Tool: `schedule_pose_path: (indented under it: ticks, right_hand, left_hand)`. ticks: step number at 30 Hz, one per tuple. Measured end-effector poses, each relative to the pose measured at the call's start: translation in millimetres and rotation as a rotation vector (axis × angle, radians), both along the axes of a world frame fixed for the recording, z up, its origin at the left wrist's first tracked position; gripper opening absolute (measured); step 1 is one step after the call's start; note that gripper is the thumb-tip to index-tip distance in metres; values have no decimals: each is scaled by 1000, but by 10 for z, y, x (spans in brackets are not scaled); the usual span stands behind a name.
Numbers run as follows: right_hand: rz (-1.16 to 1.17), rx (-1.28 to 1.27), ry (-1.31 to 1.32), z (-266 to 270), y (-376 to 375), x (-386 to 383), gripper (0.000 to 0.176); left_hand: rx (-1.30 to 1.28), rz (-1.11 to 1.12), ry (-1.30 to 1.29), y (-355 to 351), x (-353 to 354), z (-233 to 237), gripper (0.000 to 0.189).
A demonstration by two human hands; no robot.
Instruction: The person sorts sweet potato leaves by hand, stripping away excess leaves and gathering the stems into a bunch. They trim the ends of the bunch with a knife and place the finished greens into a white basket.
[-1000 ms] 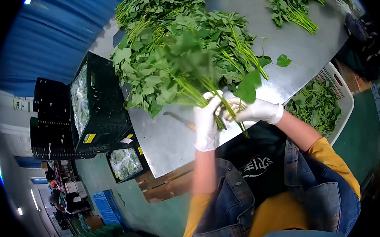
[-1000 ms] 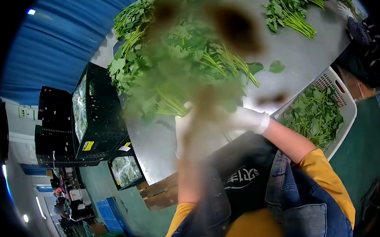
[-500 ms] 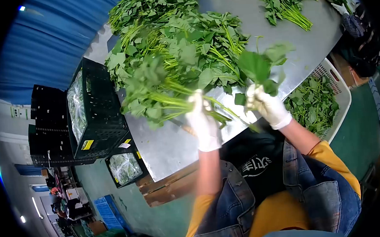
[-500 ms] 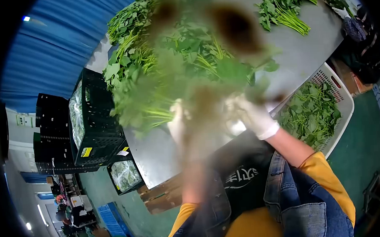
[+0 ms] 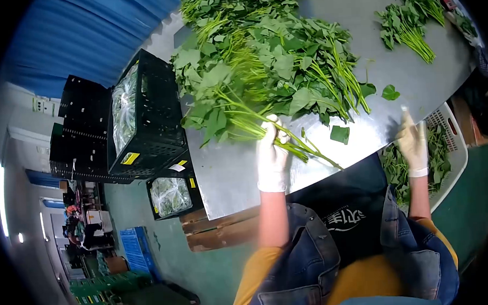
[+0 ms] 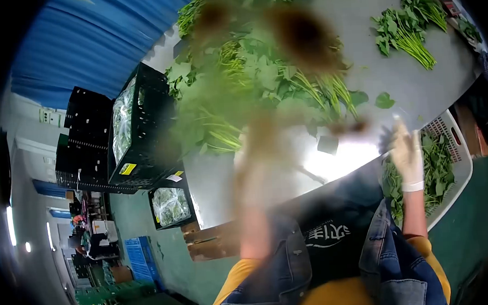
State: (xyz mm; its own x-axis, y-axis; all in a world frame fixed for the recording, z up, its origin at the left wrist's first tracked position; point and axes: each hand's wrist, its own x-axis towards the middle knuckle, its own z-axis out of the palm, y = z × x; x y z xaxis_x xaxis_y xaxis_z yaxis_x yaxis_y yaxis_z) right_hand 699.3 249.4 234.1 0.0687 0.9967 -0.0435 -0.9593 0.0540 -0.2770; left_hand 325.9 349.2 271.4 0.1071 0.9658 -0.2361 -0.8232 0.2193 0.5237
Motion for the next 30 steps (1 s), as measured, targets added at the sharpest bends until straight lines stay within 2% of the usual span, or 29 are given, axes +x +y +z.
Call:
schedule_pose_path:
  ticks: [1, 2, 3, 4, 5, 6, 8, 10, 11, 12, 14, 15, 16, 18, 19, 20, 22, 24, 26, 27, 29, 30]
  right_hand:
    - [123, -28, -151, 113, 43, -222, 58]
    - [59, -149, -532, 214, 128, -461, 46]
    - [226, -71, -831, 524, 169, -639, 36]
    - [295, -87, -1046, 735, 190, -817, 32]
    - [360, 2, -1144, 880, 226, -951, 31]
    - [430, 173, -1224, 781, 363, -1103, 33]
    - [454, 196, -1296, 761, 448, -1201, 33]
    - [352, 172, -1378, 813, 473, -1245, 31]
    - [252, 114, -1298, 704, 508, -1266, 28]
    - [98, 153, -1578, 588, 586, -1191, 28]
    - [-26, 115, -1646, 537, 658, -1111, 28]
    - [85, -4, -1550, 595, 664, -1096, 27]
    - [87, 0, -1550, 615, 664, -1116, 27]
    - [68, 119, -1484, 678, 631, -1165, 26]
    - [114, 149, -1567, 752, 586, -1200, 25]
    - [161, 184, -1491, 742, 551, -1274, 25]
    - [459, 296, -1595, 849, 481, -1363, 22]
    - [578, 282, -1613, 813, 408, -1497, 20]
    - [609, 187, -1504, 655, 378, -1602, 15]
    - [613, 175, -1513, 643, 365, -1600, 15]
    - [617, 164, -1522, 646, 347, -1621, 15]
    - [593, 168, -1479, 619, 339, -1636, 15]
  left_hand:
    - [18, -16, 11, -25, 28, 21, 14]
    - [41, -31, 24, -66, 51, 61, 15]
    - [65, -41, 38, -103, 65, 95, 15]
    - [86, -55, 41, -131, 72, 116, 15]
    - [108, -62, 41, -156, 73, 109, 16]
    - [129, -65, 35, -172, 72, 107, 16]
    - [146, -60, 41, -197, 57, 131, 17]
    - [119, -61, 53, -245, 31, 203, 16]
    - [115, -21, 300, -281, 29, 300, 16]
    - [112, 28, 554, -310, 16, 348, 15]
    - [160, 20, 585, -320, -33, 290, 16]
    - [154, 7, 366, -296, -50, 210, 16]
    - [147, -8, 145, -269, -67, 122, 17]
    - [178, -68, 123, -247, -40, 38, 18]
    - [146, -34, 163, -257, 21, -16, 17]
    - [117, -1, 202, -262, 96, -30, 17]
    - [59, 69, 282, -267, 179, -39, 18]
    - [120, 29, 454, -374, 279, 325, 18]
    - [102, -3, 387, -443, 346, 534, 18]
    - [104, 0, 384, -428, 336, 449, 18]
    - [351, 9, 692, -395, 322, 302, 19]
    - [350, 9, 692, -391, 324, 318, 19]
